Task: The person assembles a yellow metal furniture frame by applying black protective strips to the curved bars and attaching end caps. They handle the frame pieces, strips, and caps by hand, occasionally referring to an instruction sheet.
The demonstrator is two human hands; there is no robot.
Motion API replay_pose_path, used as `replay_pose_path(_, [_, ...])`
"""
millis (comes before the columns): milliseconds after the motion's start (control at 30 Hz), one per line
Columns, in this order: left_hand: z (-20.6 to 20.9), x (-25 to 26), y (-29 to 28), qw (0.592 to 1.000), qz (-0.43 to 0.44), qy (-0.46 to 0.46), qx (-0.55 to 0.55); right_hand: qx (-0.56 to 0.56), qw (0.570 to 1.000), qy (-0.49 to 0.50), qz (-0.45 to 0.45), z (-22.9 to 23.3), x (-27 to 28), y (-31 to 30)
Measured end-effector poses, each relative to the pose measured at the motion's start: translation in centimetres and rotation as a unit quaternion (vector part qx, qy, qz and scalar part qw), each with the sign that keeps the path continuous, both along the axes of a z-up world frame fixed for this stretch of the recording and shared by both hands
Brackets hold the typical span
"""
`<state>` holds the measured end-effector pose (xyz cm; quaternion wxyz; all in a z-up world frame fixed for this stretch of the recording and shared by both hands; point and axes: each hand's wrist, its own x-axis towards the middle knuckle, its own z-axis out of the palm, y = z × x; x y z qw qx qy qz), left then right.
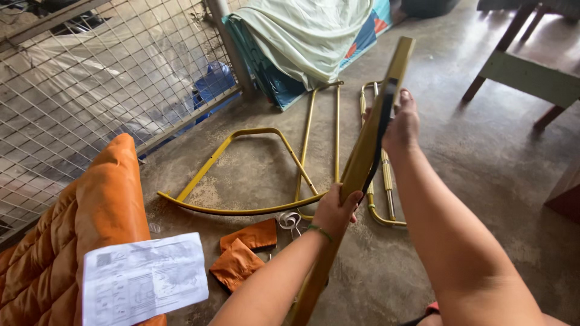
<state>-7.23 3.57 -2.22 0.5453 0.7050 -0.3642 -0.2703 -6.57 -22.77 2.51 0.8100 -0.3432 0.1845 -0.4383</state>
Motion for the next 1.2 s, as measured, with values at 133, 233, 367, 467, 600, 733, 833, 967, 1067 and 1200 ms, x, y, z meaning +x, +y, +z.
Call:
replay_pose_path(133, [-2.0,-0.7,0.5,0.994,0.044,0.068,-0.077,-0.116,0.993,0.012,0.007,1.3,3.1,3.5])
replay_pose_path(233, [-3.1,-1.5,0.9,0.99,0.078,0.074,-0.091,-0.151,0.988,0.018,0.015,0.8,4.2,5.7])
replay_pose_path(367, [-3.5,-2.5,1.2,0.986,0.093,0.092,-0.1,-0.192,0.981,0.042,0.0,-0.5,4.4,7.0])
replay_pose_path(467, [-3.6,-2.8,1.0,0.982,0.082,0.113,-0.131,-0.225,0.971,0.078,-0.032,-0.9,3.9,6.4])
replay_pose_path(600, [-5.6,-1.9,-0.5,0.988,0.02,0.132,-0.072,-0.298,0.933,0.149,-0.137,-1.2,2.9,5.1])
replay_pose_path(733, [-6.5,1.7,-6.1,0.988,0.053,-0.1,-0.106,-0.252,0.946,0.164,-0.121,-1.1,2.5,4.7])
replay_pose_path(833, [-4.4,5.3,-10.3,0.952,0.088,-0.209,-0.204,-0.274,0.932,0.194,-0.132,-0.6,2.4,4.4])
replay_pose_path(967, [1.0,10.2,-13.9,0.989,0.068,0.044,-0.121,-0.223,0.947,0.22,-0.069,0.3,1.0,4.5])
replay_pose_path(1067, [3.4,11.3,-15.0,0.971,0.079,0.217,-0.061,-0.197,0.961,0.194,0.005,1.6,-0.2,4.9])
replay_pose_path(1200, [4.3,11.0,-15.8,0.896,0.005,0.405,-0.183,-0.185,0.957,0.217,0.058,3.0,-2.1,5.8])
